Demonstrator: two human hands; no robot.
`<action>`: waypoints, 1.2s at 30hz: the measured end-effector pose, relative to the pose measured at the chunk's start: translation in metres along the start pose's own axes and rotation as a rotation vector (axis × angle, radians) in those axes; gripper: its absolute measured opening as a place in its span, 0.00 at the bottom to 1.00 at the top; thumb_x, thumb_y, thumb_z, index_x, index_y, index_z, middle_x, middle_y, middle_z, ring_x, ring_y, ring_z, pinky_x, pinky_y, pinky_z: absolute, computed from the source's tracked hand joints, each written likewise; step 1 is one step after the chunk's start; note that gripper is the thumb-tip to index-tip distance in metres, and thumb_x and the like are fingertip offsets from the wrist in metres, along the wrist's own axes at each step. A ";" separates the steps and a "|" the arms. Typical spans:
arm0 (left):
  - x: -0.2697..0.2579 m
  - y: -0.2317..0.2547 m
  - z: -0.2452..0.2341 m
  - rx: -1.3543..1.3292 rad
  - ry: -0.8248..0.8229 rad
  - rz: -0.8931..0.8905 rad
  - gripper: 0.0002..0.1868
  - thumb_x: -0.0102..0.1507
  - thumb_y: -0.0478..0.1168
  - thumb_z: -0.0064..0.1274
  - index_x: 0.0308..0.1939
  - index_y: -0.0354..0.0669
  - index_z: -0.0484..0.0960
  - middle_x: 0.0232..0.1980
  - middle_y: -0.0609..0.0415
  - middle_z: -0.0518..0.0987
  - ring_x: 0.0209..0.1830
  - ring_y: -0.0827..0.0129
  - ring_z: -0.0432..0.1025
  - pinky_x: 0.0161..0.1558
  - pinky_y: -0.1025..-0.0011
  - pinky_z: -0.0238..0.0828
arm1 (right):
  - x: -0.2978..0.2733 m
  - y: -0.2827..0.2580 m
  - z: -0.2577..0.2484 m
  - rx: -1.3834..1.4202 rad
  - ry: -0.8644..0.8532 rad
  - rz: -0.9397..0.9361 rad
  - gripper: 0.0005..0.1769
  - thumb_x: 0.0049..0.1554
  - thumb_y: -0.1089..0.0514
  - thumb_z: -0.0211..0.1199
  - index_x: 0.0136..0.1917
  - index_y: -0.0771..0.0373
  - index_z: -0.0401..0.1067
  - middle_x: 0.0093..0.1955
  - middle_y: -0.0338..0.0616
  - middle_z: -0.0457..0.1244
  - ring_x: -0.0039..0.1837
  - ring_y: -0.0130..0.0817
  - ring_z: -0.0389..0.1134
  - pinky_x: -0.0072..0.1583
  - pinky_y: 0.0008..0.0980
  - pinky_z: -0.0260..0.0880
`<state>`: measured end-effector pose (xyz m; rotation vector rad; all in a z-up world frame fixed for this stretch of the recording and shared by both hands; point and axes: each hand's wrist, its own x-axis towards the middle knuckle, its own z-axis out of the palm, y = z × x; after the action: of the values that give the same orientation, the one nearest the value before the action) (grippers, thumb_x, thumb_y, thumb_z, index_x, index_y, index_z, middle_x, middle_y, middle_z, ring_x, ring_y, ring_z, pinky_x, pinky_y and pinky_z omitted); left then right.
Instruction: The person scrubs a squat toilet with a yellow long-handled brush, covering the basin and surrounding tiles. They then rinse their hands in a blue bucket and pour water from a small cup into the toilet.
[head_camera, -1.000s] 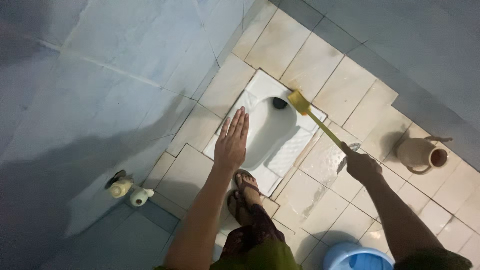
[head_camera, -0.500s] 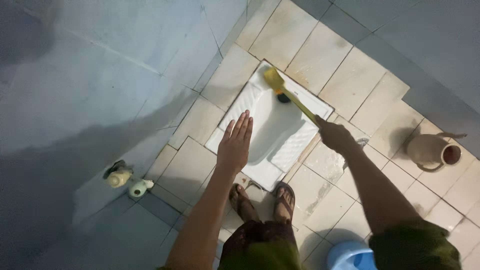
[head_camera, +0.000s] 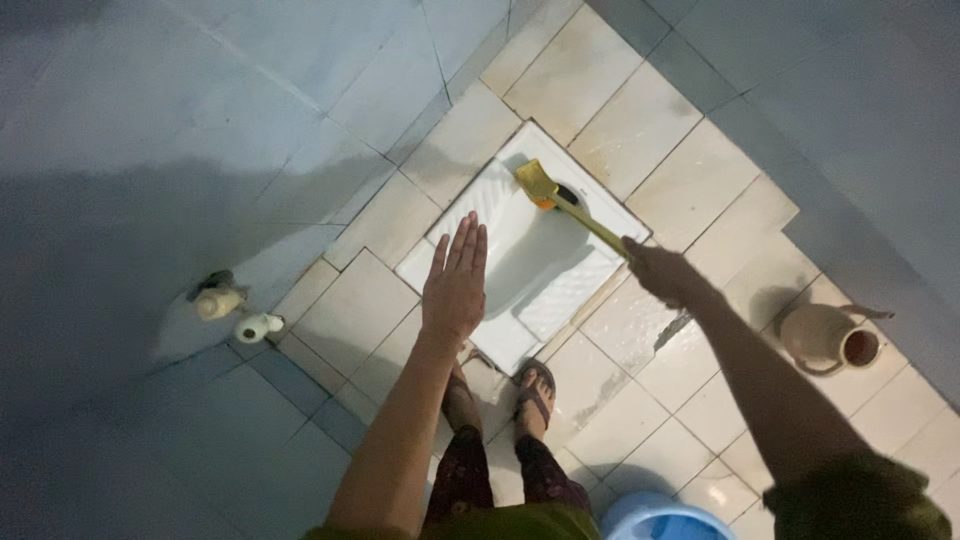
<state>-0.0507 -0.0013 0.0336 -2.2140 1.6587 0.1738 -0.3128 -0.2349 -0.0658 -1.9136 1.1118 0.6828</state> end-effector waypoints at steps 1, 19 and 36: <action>-0.003 0.002 -0.005 -0.084 0.030 -0.017 0.44 0.60 0.35 0.46 0.80 0.34 0.47 0.85 0.46 0.43 0.84 0.63 0.38 0.80 0.60 0.32 | -0.007 -0.003 0.004 0.066 -0.008 0.003 0.29 0.68 0.43 0.45 0.81 0.35 0.53 0.34 0.54 0.65 0.28 0.40 0.62 0.31 0.41 0.68; -0.063 0.012 0.017 -0.255 0.004 -0.153 0.42 0.62 0.36 0.41 0.80 0.35 0.47 0.86 0.47 0.42 0.85 0.64 0.36 0.81 0.60 0.32 | 0.010 -0.092 0.091 0.021 0.041 -0.107 0.31 0.63 0.58 0.48 0.80 0.54 0.57 0.49 0.59 0.70 0.36 0.51 0.73 0.39 0.45 0.74; -0.115 0.003 0.035 -0.440 0.059 -0.176 0.46 0.59 0.34 0.50 0.78 0.35 0.45 0.83 0.46 0.41 0.83 0.62 0.36 0.81 0.58 0.31 | -0.015 -0.145 0.129 -0.044 0.050 -0.126 0.35 0.60 0.56 0.49 0.80 0.51 0.50 0.58 0.59 0.68 0.52 0.61 0.72 0.53 0.55 0.75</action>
<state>-0.0835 0.1144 0.0362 -2.6970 1.5592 0.4693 -0.1990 -0.0772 -0.0695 -2.0293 1.0041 0.5975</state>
